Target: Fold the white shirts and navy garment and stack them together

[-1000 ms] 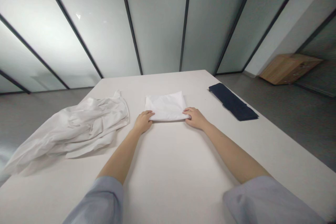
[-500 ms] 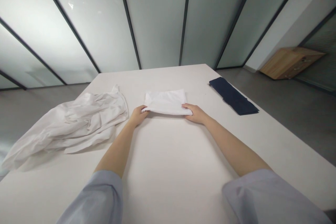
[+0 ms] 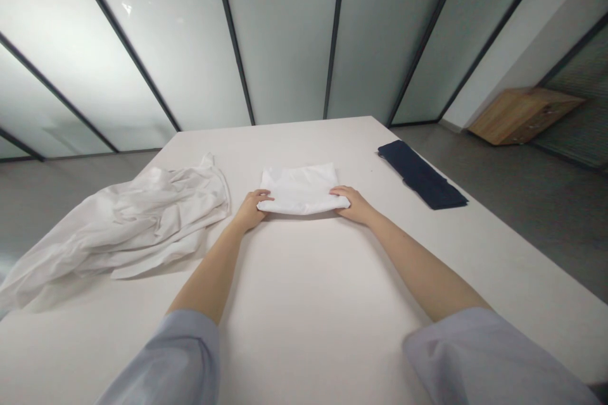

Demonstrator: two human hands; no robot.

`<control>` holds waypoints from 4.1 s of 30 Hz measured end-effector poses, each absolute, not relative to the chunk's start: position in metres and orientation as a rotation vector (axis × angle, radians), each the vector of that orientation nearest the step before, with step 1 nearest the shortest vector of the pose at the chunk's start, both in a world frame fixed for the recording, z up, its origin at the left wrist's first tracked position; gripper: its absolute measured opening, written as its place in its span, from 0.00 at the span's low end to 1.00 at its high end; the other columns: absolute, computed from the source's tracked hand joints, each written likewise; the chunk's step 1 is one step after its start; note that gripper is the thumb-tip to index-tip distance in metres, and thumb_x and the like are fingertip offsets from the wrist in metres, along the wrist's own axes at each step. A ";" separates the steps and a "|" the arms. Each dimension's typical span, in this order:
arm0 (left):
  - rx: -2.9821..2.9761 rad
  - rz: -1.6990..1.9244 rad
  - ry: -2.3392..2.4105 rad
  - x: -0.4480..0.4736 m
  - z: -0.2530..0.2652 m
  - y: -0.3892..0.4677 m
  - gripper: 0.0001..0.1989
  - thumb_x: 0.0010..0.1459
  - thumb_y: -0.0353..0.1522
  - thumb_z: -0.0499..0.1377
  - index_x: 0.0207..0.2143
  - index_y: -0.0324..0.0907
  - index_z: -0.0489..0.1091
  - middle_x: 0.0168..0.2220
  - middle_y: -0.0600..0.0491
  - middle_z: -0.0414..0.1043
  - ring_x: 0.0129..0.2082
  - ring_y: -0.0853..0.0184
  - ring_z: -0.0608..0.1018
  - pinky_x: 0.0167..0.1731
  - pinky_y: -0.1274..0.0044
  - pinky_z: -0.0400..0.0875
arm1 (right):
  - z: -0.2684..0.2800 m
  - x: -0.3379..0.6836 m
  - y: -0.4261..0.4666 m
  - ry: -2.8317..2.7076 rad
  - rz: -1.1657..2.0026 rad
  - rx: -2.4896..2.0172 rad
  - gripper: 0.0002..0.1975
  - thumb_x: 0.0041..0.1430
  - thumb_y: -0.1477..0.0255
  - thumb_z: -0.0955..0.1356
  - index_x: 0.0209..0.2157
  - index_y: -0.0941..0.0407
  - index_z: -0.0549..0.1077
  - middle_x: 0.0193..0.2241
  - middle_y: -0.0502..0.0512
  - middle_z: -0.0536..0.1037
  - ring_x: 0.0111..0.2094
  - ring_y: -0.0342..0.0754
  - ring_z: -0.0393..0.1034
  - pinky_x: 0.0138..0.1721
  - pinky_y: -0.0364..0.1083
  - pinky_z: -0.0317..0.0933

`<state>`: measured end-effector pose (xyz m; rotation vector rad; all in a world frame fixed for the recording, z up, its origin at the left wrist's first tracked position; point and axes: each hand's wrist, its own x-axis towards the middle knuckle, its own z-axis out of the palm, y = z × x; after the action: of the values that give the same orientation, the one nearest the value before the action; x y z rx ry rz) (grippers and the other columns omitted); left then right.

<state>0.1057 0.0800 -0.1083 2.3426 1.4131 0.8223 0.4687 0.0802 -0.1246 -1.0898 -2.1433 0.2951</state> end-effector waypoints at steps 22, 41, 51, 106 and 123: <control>1.895 0.791 1.942 0.124 -0.097 0.074 0.24 0.62 0.45 0.45 0.36 0.38 0.75 0.35 0.40 0.79 0.40 0.52 0.79 0.36 0.70 0.68 | -0.109 0.451 0.072 -1.730 0.522 -1.528 0.15 0.59 0.59 0.62 0.36 0.56 0.72 0.26 0.51 0.76 0.29 0.49 0.69 0.31 0.45 0.62; 2.444 0.947 1.830 0.160 -0.083 0.052 0.25 0.63 0.39 0.51 0.60 0.41 0.61 0.62 0.43 0.60 0.62 0.55 0.61 0.60 0.64 0.54 | -0.092 0.434 0.056 -2.089 -0.172 -1.494 0.28 0.65 0.61 0.60 0.63 0.57 0.60 0.62 0.65 0.62 0.64 0.63 0.49 0.61 0.61 0.45; 2.327 0.518 1.795 0.157 -0.109 0.063 0.31 0.62 0.51 0.48 0.63 0.48 0.60 0.67 0.45 0.53 0.66 0.49 0.56 0.61 0.56 0.50 | -0.100 0.421 0.054 -2.447 0.016 -1.579 0.27 0.67 0.57 0.57 0.63 0.52 0.61 0.65 0.60 0.59 0.66 0.58 0.50 0.62 0.59 0.47; 1.798 1.329 1.995 0.118 -0.119 0.089 0.26 0.54 0.35 0.55 0.55 0.38 0.61 0.53 0.41 0.69 0.52 0.57 0.72 0.54 0.65 0.65 | -0.025 0.432 0.095 -2.459 0.526 -2.114 0.18 0.53 0.72 0.66 0.46 0.61 0.77 0.43 0.63 0.80 0.40 0.52 0.75 0.35 0.42 0.63; 1.699 1.341 1.922 0.116 -0.116 0.087 0.25 0.53 0.37 0.55 0.54 0.40 0.61 0.49 0.43 0.71 0.48 0.57 0.75 0.48 0.64 0.70 | -0.019 0.619 0.073 -1.701 -0.139 -2.486 0.27 0.65 0.54 0.61 0.49 0.62 0.74 0.45 0.70 0.78 0.46 0.59 0.73 0.41 0.48 0.63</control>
<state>0.1156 0.0865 -0.1159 1.6990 1.9217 1.3413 0.6192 0.0727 -0.0190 -2.4855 -1.7014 -0.1393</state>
